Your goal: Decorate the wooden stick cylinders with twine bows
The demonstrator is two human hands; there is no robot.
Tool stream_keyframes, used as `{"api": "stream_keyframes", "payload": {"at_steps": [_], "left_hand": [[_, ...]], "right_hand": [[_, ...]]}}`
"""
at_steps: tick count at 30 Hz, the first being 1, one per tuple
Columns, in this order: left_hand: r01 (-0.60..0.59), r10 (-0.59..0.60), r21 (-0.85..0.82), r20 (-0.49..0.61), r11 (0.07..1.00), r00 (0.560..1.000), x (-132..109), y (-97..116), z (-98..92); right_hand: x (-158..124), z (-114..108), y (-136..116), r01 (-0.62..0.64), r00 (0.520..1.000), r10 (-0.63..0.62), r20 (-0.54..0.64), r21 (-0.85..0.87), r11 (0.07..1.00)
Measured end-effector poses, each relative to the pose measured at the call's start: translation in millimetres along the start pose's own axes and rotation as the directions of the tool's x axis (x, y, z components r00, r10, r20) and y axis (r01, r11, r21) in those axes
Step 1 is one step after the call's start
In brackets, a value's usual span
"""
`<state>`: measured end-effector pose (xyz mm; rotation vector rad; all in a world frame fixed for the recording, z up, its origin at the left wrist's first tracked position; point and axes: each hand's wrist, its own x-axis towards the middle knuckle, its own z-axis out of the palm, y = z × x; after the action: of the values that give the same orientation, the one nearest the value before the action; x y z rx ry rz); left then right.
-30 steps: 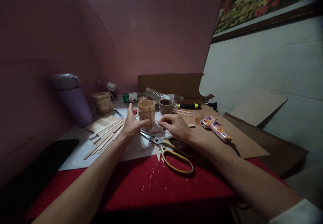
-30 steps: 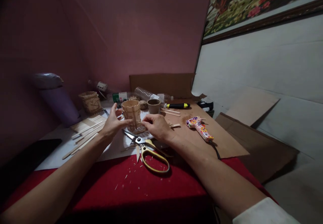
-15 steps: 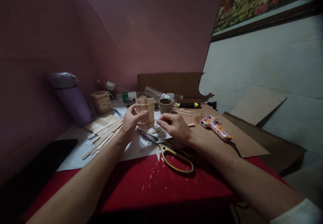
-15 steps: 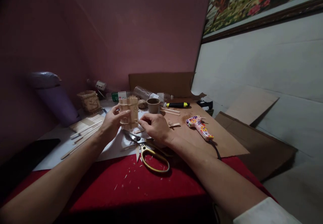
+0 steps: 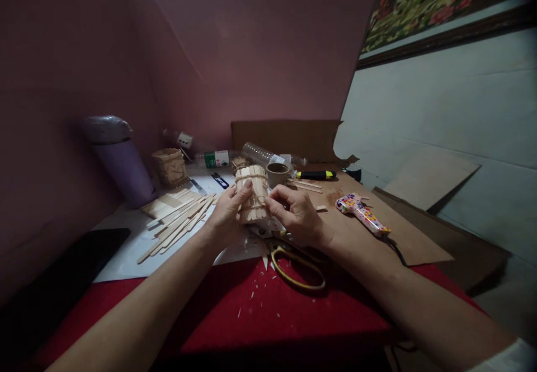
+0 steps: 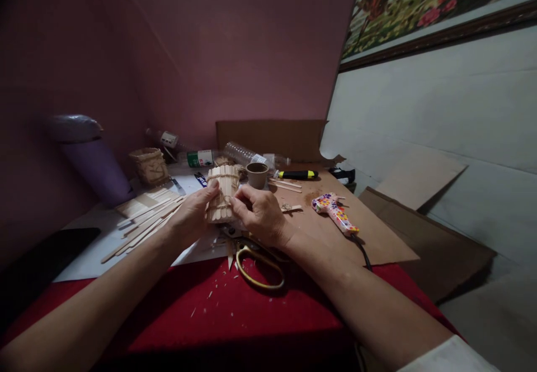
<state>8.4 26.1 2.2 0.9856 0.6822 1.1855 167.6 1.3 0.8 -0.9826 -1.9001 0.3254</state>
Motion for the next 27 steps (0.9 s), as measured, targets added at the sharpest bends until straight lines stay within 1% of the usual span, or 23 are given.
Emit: {"api": "stream_keyframes", "payload": {"at_steps": [4, 9, 14, 18, 21, 27], "left_hand": [[0.036, -0.037, 0.007, 0.075, 0.999, 0.996, -9, 8, 5.3], [0.012, -0.014, 0.034, 0.056, 0.999, 0.998, -14, 11, 9.5], [0.019, -0.022, 0.055, 0.054, 0.998, 0.998, -12, 10, 9.7], [0.040, -0.043, 0.062, 0.047, 0.997, 0.998, -12, 12, 9.3], [0.045, -0.048, 0.043, 0.064, 0.998, 0.997, -13, 13, 9.9], [0.041, -0.045, 0.048, 0.089, 0.998, 0.995, -13, 10, 9.2]], "right_hand": [[-1, -2, -1, 0.019, 1.000, -0.020, -0.014, -0.095, 0.995], [-1, -4, -1, 0.017, 0.999, -0.021, -0.031, -0.132, 0.991], [1, -4, -2, 0.029, 0.999, -0.032, -0.010, -0.187, 0.982], [1, -5, -4, 0.034, 0.999, -0.034, 0.005, -0.185, 0.982], [1, -6, -5, 0.049, 0.999, -0.048, 0.011, -0.170, 0.984], [1, -7, -7, 0.110, 0.994, -0.106, 0.029, -0.172, 0.979]]}}
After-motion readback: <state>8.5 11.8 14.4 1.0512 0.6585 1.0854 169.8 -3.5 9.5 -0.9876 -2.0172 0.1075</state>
